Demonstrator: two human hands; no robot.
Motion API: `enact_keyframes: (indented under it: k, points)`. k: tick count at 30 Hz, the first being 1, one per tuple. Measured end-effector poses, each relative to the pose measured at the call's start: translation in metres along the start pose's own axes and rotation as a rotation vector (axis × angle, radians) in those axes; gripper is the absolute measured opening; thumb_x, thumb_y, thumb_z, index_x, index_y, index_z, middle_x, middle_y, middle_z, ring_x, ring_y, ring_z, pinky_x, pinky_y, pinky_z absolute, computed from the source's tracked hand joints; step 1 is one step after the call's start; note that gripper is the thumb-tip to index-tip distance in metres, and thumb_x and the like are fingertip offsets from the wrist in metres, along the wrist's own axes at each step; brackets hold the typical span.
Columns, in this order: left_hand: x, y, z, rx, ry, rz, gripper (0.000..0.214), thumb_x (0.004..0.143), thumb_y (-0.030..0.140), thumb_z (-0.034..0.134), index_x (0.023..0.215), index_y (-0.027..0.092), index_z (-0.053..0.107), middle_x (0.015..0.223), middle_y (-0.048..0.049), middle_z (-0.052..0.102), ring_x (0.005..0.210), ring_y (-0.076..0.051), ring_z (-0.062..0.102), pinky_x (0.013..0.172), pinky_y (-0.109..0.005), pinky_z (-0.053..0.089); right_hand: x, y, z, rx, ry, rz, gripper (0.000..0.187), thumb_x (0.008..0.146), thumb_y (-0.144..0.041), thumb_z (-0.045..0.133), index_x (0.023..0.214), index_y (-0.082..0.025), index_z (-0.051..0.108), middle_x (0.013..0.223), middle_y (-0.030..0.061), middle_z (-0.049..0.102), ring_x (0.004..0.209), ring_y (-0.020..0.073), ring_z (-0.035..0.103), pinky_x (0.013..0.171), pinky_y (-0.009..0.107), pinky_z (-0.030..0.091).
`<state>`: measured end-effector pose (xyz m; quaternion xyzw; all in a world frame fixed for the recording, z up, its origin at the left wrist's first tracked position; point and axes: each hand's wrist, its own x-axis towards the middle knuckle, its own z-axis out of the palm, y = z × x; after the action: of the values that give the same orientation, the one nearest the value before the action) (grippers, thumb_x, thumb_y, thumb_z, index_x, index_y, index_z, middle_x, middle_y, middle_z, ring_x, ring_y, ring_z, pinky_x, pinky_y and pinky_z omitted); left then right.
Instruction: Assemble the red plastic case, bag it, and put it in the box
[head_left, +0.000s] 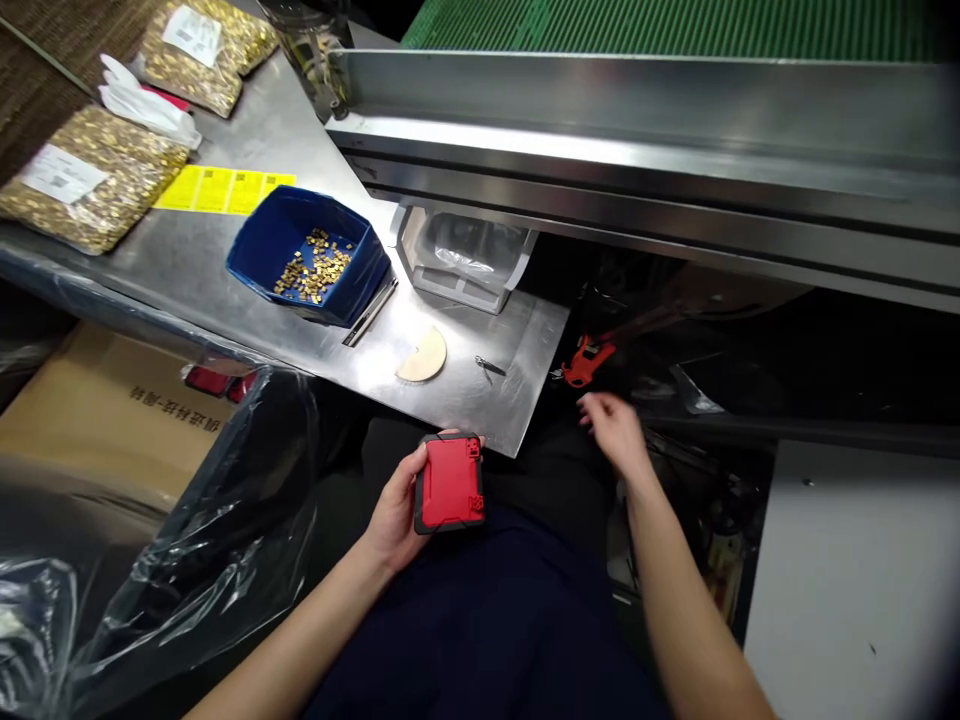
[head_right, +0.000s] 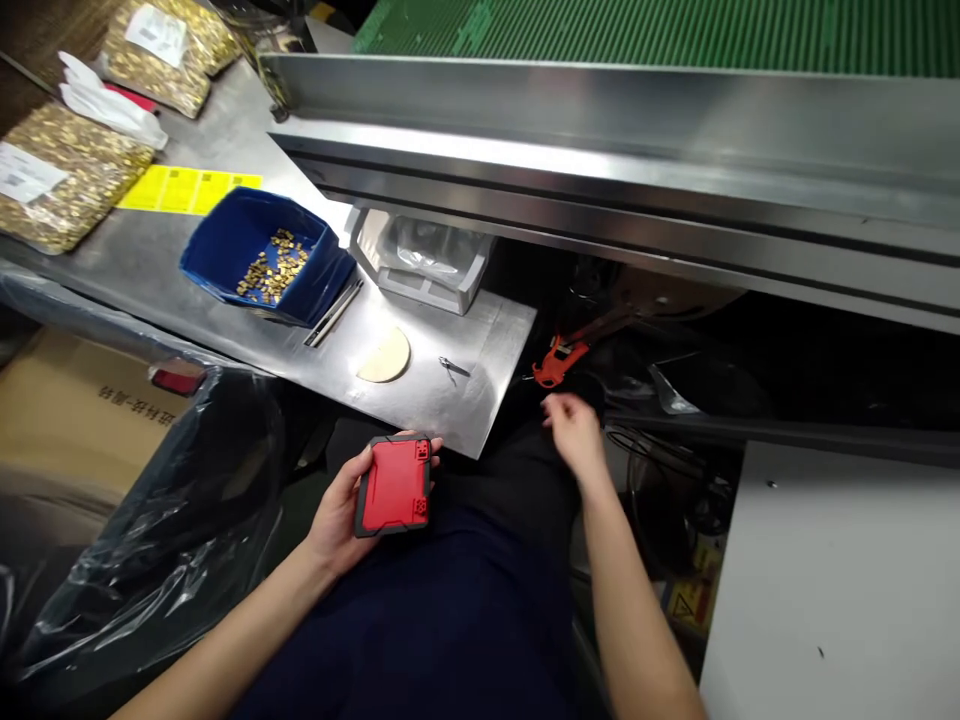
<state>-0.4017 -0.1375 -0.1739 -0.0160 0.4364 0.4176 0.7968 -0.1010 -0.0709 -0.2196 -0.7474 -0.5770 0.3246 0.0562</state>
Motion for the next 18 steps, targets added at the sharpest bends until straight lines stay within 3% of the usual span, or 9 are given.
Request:
enact_keyframes:
  k: [2, 3, 4, 6, 9, 11, 13, 16, 18]
  points:
    - [0.012, -0.004, 0.006, 0.056, 0.025, 0.043, 0.047, 0.097, 0.050, 0.060, 0.125, 0.012, 0.069, 0.132, -0.0169, 0.070, 0.117, -0.031, 0.068, 0.093, -0.035, 0.058, -0.038, -0.025, 0.014, 0.193, -0.242, -0.102, 0.067, 0.107, -0.060, 0.020, 0.110, -0.017, 0.071, 0.098, 0.0117, 0.074, 0.077, 0.0195, 0.073, 0.069, 0.031, 0.059]
    - [0.018, -0.006, 0.009, 0.101, 0.019, 0.040, 0.050, 0.097, 0.054, 0.059, 0.119, 0.011, 0.070, 0.125, -0.0175, 0.073, 0.109, -0.030, 0.071, 0.088, -0.034, 0.059, -0.055, -0.038, 0.021, 0.499, -0.475, -0.153, 0.065, 0.104, -0.066, 0.027, 0.123, -0.018, 0.067, 0.107, 0.0127, 0.074, 0.084, 0.0203, 0.074, 0.073, 0.032, 0.060]
    - [0.025, -0.008, 0.012, 0.167, -0.001, 0.025, 0.054, 0.097, 0.059, 0.056, 0.114, 0.010, 0.071, 0.116, -0.0184, 0.075, 0.101, -0.030, 0.072, 0.082, -0.034, 0.060, -0.069, -0.051, 0.029, 0.739, -0.619, -0.137, 0.064, 0.101, -0.071, 0.037, 0.131, -0.020, 0.062, 0.113, 0.0128, 0.074, 0.090, 0.0214, 0.075, 0.077, 0.034, 0.060]
    - [0.037, -0.010, 0.015, 0.417, -0.044, 0.046, 0.064, 0.097, 0.068, 0.045, 0.108, 0.010, 0.070, 0.101, -0.0186, 0.075, 0.083, -0.029, 0.073, 0.069, -0.036, 0.059, -0.085, -0.069, 0.041, 1.022, -0.694, -0.025, 0.063, 0.096, -0.070, 0.051, 0.133, -0.019, 0.058, 0.110, 0.0120, 0.074, 0.087, 0.0206, 0.075, 0.077, 0.033, 0.059]
    - [0.051, 0.001, 0.017, 0.835, -0.013, 0.282, 0.060, 0.097, 0.068, 0.048, 0.120, 0.014, 0.061, 0.101, -0.0152, 0.073, 0.079, -0.026, 0.070, 0.068, -0.036, 0.056, -0.083, -0.074, 0.050, 1.004, -0.538, 0.130, 0.058, 0.093, -0.066, 0.059, 0.124, -0.017, 0.057, 0.098, 0.0086, 0.075, 0.072, 0.0180, 0.073, 0.067, 0.029, 0.057]
    - [0.059, 0.021, 0.021, 0.984, 0.061, 0.483, 0.054, 0.092, 0.059, 0.064, 0.128, 0.020, 0.055, 0.110, -0.0110, 0.069, 0.085, -0.022, 0.066, 0.073, -0.033, 0.053, -0.073, -0.067, 0.050, 0.848, -0.424, 0.151, 0.054, 0.092, -0.065, 0.057, 0.119, -0.018, 0.056, 0.097, 0.0078, 0.076, 0.074, 0.0195, 0.074, 0.066, 0.030, 0.057]
    - [0.072, 0.050, 0.030, 1.096, 0.094, 0.633, 0.044, 0.090, 0.050, 0.071, 0.122, 0.022, 0.058, 0.109, -0.0071, 0.067, 0.087, -0.020, 0.062, 0.075, -0.030, 0.049, -0.063, -0.061, 0.047, 0.716, -0.348, 0.146, 0.048, 0.094, -0.064, 0.054, 0.113, -0.020, 0.055, 0.095, 0.0073, 0.076, 0.074, 0.0213, 0.075, 0.066, 0.030, 0.057]
    - [0.107, 0.099, 0.058, 1.282, 0.048, 0.801, 0.023, 0.094, 0.042, 0.066, 0.096, 0.020, 0.069, 0.098, -0.0062, 0.068, 0.090, -0.022, 0.061, 0.083, -0.033, 0.046, -0.052, -0.063, 0.040, 0.598, -0.283, 0.119, 0.044, 0.097, -0.062, 0.053, 0.113, -0.021, 0.054, 0.095, 0.0063, 0.077, 0.074, 0.0222, 0.076, 0.069, 0.032, 0.054]
    - [0.140, 0.129, 0.083, 1.379, 0.028, 0.885, 0.019, 0.093, 0.036, 0.066, 0.098, 0.018, 0.072, 0.105, -0.0083, 0.069, 0.099, -0.024, 0.060, 0.093, -0.035, 0.044, -0.047, -0.072, 0.036, 0.511, -0.247, 0.088, 0.045, 0.097, -0.061, 0.054, 0.118, -0.021, 0.053, 0.096, 0.0068, 0.077, 0.080, 0.0242, 0.076, 0.074, 0.033, 0.051]
